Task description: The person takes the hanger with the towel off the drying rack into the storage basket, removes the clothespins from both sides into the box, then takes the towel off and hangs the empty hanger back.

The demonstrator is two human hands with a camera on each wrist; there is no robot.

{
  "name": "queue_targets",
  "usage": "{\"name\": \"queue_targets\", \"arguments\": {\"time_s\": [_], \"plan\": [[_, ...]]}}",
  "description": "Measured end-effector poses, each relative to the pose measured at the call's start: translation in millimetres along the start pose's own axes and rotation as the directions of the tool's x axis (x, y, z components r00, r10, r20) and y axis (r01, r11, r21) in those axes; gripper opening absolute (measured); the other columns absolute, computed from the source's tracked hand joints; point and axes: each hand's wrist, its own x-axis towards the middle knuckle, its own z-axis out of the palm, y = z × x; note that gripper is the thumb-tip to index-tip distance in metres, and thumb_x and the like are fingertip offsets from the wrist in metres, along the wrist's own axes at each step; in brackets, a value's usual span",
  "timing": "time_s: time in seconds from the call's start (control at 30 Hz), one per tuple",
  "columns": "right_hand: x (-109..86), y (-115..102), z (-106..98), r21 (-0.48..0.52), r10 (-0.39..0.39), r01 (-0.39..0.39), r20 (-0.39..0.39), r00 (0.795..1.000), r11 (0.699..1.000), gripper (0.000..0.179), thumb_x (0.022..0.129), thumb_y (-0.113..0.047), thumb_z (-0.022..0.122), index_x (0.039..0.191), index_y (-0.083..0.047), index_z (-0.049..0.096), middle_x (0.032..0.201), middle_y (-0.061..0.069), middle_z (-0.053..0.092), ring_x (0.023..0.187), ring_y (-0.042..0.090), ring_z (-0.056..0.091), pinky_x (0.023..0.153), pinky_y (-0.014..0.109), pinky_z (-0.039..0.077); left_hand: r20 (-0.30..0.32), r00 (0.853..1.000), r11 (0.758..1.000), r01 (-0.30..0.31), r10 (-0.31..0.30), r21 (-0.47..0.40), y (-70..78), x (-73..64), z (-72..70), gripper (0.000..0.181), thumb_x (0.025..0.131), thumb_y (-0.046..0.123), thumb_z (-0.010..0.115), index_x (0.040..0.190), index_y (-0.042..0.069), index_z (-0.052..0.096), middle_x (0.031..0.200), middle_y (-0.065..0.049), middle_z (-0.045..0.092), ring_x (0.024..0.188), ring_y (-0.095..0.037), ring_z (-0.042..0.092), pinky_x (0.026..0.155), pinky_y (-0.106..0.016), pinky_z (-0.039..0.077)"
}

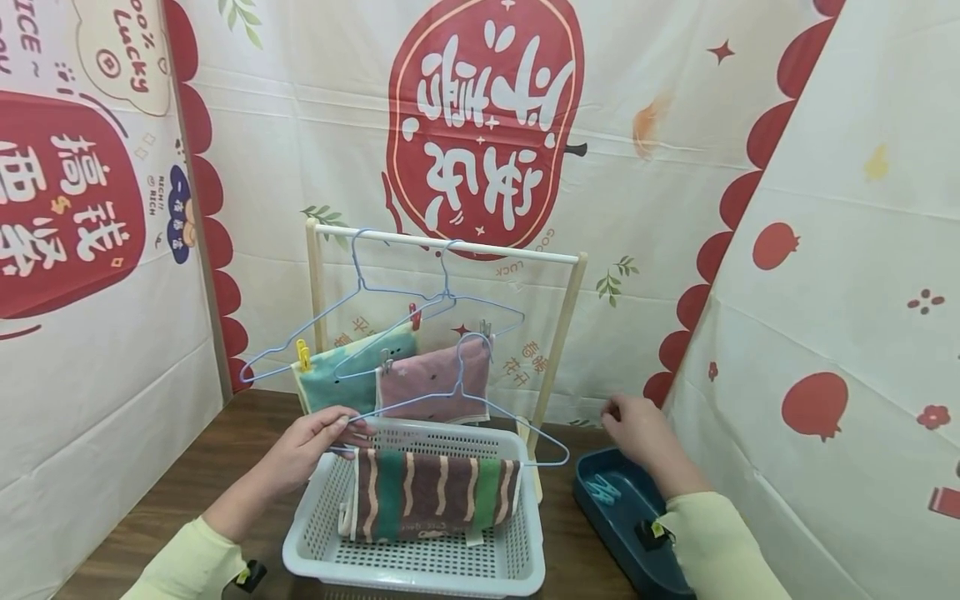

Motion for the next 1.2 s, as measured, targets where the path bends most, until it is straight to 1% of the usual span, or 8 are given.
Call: {"name": "queue_targets", "arguments": {"time_s": [0.23,0.33,0.47,0.63,0.73,0.87,1.03,1.2], "plan": [[-13.1,-69.8,-15.5,0.002,-0.023,0.023,-0.058,0.998,1.0,0.008,0.105,-0.014,0.076,0.11,-0.009,0.076,0.088,0.0,0.073,0.075,0.018,0.061,0.067,0.031,0.06,0.005,1.0,1.0,-0.004,0.004,-0.015,-1.3,0.9,-0.1,0.033,0.122,0.013,0.042,0.137,-0.007,0.063,0.133,-0.025,0.074,0.118,-0.037,0.077,0.094,-0.037,0.066],[-18.7,-95.9,-10.6,0.009,-0.083,0.084,-0.126,0.989,0.996,0.005,0.103,-0.013,0.078,0.108,-0.011,0.077,0.088,-0.001,0.073,0.073,0.015,0.061,0.066,0.029,0.061,0.006,1.0,1.0,-0.004,0.004,-0.012,-2.3,0.8,0.6,0.033,0.122,0.013,0.042,0.137,-0.007,0.063,0.132,-0.025,0.074,0.118,-0.036,0.077,0.093,-0.037,0.066],[-24.8,-126.5,2.0,0.02,-0.232,0.238,-0.16,0.96,0.971,0.007,0.101,-0.009,0.081,0.102,-0.015,0.077,0.085,-0.007,0.068,0.071,0.01,0.057,0.062,0.025,0.058,0.002,1.0,1.0,-0.01,0.01,-0.009,-3.5,1.0,1.5,0.033,0.122,0.014,0.043,0.137,-0.006,0.064,0.132,-0.025,0.075,0.117,-0.033,0.078,0.092,-0.037,0.067],[-26.4,-158.2,26.3,-0.005,-0.429,0.43,-0.059,0.901,0.903,0.01,0.102,-0.01,0.08,0.103,-0.017,0.073,0.091,-0.012,0.065,0.079,0.004,0.059,0.067,0.028,0.058,0.0,1.0,0.999,-0.031,0.031,-0.01,-3.3,2.3,1.4,0.032,0.122,0.014,0.042,0.136,-0.005,0.065,0.131,-0.025,0.075,0.116,-0.033,0.078,0.091,-0.037,0.067],[-22.9,-170.6,44.8,-0.039,-0.488,0.488,0.024,0.873,0.872,0.013,0.102,-0.013,0.082,0.108,-0.019,0.072,0.1,-0.01,0.067,0.09,0.006,0.064,0.077,0.033,0.062,-0.002,0.999,0.999,-0.038,0.038,-0.011,-3.0,3.1,0.9,0.032,0.122,0.013,0.042,0.135,-0.004,0.065,0.131,-0.025,0.075,0.116,-0.034,0.078,0.091,-0.038,0.067],[-17.4,-179.1,68.0,-0.063,-0.516,0.524,0.11,0.85,0.849,0.014,0.102,-0.017,0.083,0.114,-0.019,0.074,0.109,-0.006,0.067,0.099,0.012,0.064,0.083,0.036,0.062,-0.011,0.999,0.999,-0.036,0.036,-0.015,-3.5,2.7,0.0,0.032,0.122,0.012,0.042,0.135,-0.005,0.065,0.131,-0.025,0.075,0.117,-0.035,0.078,0.091,-0.038,0.067],[-10.0,-181.8,90.5,-0.055,-0.544,0.554,0.13,0.829,0.831,0.013,0.102,-0.014,0.083,0.112,-0.013,0.076,0.108,-0.002,0.067,0.095,0.013,0.06,0.078,0.032,0.059,-0.013,1.0,0.999,-0.029,0.029,-0.018,-3.0,2.4,-1.0,0.032,0.122,0.012,0.041,0.135,-0.005,0.065,0.131,-0.023,0.076,0.117,-0.034,0.078,0.091,-0.038,0.067],[-4.7,-183.7,103.4,-0.06,-0.548,0.557,0.116,0.828,0.828,0.01,0.102,-0.015,0.083,0.11,-0.014,0.078,0.102,-0.003,0.068,0.093,0.012,0.064,0.08,0.033,0.061,-0.011,0.999,0.999,-0.033,0.033,-0.024,-4.2,2.1,-2.3,0.032,0.122,0.012,0.041,0.134,-0.003,0.066,0.131,-0.024,0.075,0.117,-0.035,0.077,0.091,-0.039,0.067]]}}
